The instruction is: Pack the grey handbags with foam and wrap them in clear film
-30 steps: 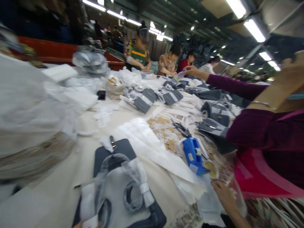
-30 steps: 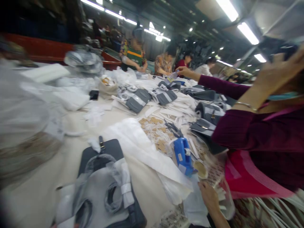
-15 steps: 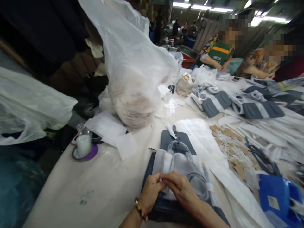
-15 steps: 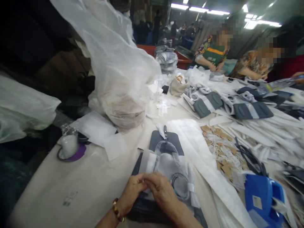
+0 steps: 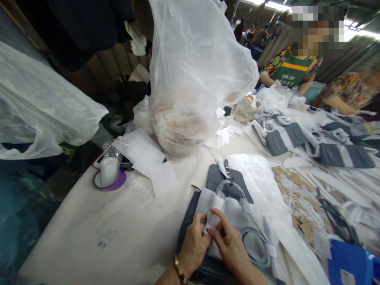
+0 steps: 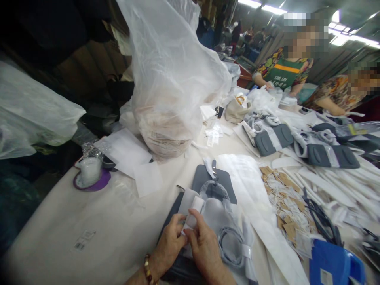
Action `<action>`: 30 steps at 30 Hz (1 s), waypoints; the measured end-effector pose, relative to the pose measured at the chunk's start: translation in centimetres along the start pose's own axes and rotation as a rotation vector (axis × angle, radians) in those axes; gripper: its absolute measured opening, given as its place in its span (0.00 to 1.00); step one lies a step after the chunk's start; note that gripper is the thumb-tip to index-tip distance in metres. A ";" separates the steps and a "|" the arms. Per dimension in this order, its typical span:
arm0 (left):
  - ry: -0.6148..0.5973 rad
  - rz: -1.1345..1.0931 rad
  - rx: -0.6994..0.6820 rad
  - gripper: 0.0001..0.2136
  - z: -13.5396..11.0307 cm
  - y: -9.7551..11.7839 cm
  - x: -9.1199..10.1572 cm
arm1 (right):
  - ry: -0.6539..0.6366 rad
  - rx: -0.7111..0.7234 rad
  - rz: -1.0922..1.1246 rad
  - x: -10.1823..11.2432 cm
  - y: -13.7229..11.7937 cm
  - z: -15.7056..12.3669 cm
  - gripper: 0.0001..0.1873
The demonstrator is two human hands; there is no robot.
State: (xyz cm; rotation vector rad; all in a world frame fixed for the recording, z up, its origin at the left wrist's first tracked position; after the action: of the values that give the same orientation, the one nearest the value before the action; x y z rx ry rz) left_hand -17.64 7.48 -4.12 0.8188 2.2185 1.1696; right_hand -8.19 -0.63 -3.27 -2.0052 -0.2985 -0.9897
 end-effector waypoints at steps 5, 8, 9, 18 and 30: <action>-0.015 0.150 -0.077 0.24 -0.5 0.5 -0.5 | 0.115 -0.157 -0.054 -0.4 -1.8 -0.3 0.31; 0.044 0.254 -0.094 0.26 -0.8 0.9 -0.6 | 0.130 -0.290 -0.106 -0.3 -2.8 -0.1 0.33; 0.065 0.288 -0.091 0.26 -0.8 0.9 -0.6 | 0.119 -0.330 -0.113 -0.3 -3.0 0.0 0.34; 0.117 0.333 -0.209 0.26 -0.6 0.1 -0.7 | 0.054 -0.492 -0.051 -0.2 -3.5 0.4 0.40; -0.049 -0.365 0.097 0.15 0.1 -0.9 0.4 | -0.099 -0.180 0.343 1.6 0.3 0.3 0.50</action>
State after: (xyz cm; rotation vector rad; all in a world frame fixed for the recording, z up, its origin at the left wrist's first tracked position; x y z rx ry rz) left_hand -18.10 7.42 -5.02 0.4441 2.2750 0.8640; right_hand -6.87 -0.82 -2.35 -2.1787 0.0859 -0.7218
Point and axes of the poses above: each hand's wrist, its own z-axis towards the middle knuckle, its own x-axis out of the back of the hand, y = z × x, the point moved 3 cm from there along z, towards the middle knuckle, and after that the axes turned 14 degrees about -z, right-handed, at the moved point
